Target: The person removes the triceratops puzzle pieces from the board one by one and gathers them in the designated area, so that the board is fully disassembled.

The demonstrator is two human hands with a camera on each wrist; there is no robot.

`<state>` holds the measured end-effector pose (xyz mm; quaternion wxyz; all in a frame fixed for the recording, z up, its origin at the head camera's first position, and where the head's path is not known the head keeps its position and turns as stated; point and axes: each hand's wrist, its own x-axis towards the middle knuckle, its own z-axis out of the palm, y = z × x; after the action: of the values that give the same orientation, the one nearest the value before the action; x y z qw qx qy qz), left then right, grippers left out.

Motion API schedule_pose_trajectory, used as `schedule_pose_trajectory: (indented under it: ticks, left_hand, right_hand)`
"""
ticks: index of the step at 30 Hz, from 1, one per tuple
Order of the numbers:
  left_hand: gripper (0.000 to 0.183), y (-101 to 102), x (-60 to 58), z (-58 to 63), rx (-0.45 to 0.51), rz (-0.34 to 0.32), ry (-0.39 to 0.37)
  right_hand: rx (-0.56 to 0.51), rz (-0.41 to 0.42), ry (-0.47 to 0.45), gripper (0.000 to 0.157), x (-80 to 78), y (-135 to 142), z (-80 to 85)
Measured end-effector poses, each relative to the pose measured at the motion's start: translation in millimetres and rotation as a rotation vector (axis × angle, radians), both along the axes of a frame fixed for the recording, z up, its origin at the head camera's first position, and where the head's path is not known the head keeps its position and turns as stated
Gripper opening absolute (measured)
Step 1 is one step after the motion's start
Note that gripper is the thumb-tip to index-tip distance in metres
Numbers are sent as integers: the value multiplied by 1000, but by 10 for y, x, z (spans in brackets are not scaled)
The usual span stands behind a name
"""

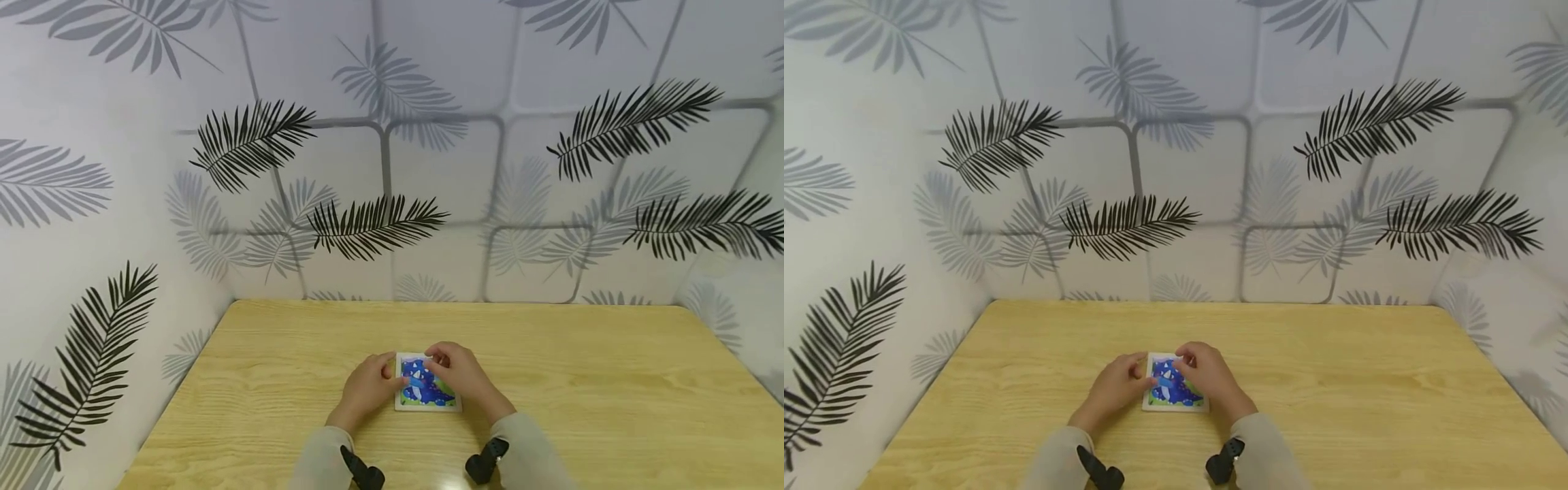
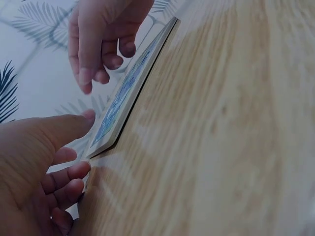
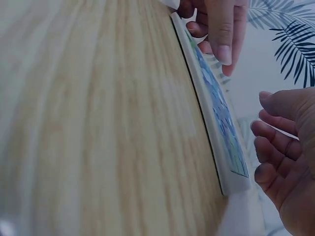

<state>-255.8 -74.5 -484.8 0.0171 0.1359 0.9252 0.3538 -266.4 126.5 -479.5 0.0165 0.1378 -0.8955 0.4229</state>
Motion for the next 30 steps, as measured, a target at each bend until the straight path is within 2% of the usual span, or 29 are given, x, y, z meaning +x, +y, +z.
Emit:
schedule_pose_trajectory:
  ticks: [7,13,18,23,30]
  left_hand:
    - [55,28,-47,-64,-66,22,21]
    - [54,12,-63,-77,-89,21,14]
    - [55,12,-70,-71,-90,-8,-10]
    - [57,6,-63,-55,-105,-22,-28]
    - [59,-3,-67,-31,-109,-42,-21]
  right_hand:
    - [78,10,36,20,-94,-80,-95]
    - [187,7,18,28,-114,-129,-90]
    - [269,-21,-29,25,-123,-169,-69]
    - [261,-10,-87,21,-113,-208,-3]
    - [244,-12,-123,18,-109,-244,60]
